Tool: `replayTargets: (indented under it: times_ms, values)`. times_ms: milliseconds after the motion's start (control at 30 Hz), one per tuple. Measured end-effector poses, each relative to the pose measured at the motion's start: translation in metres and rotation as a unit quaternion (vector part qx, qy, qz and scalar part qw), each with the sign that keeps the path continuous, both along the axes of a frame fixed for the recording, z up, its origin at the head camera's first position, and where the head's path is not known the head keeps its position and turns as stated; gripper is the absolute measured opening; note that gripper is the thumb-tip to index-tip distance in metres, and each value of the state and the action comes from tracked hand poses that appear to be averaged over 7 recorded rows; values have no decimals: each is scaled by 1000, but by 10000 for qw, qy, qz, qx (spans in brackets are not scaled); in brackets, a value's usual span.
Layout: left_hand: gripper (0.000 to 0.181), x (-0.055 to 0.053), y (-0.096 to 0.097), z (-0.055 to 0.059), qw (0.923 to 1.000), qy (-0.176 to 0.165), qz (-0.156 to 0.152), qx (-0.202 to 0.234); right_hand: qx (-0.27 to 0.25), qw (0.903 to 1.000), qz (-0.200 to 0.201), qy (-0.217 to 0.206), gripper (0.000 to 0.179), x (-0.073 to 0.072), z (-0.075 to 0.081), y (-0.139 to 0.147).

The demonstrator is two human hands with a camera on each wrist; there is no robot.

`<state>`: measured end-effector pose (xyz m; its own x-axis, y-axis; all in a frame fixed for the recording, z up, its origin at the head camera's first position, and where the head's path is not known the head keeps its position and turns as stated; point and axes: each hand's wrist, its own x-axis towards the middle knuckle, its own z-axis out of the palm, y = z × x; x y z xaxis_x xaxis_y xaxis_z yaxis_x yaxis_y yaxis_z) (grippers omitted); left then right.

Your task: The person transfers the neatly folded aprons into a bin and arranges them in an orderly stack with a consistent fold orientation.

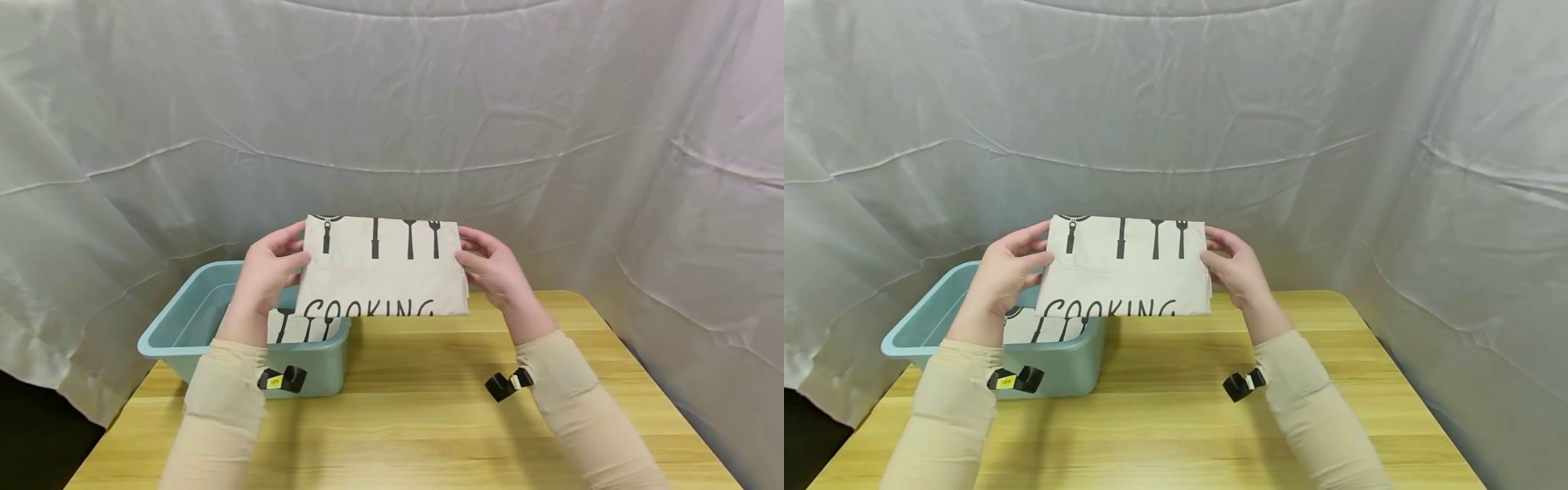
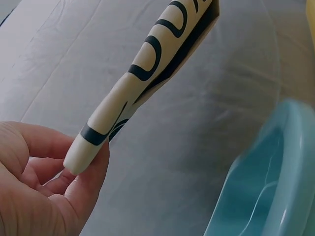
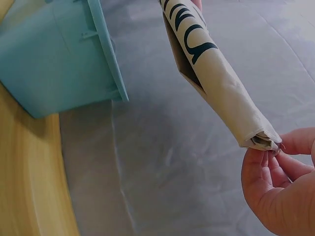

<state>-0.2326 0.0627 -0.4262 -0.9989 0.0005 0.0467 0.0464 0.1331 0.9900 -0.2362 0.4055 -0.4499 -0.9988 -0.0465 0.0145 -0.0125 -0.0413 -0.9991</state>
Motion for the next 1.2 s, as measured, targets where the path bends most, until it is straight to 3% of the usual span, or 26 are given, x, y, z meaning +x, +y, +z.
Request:
replayTargets:
  times_ms: [500,1200]
  values:
    - [58,-1,-47,-4,9962,-323,129,-802,-11,9996,163,-219,50,-6,-9,-48]
    - [58,-9,-111,-14,9805,-874,291,-1738,-112,9962,580,-636,52,-12,-15,-117]
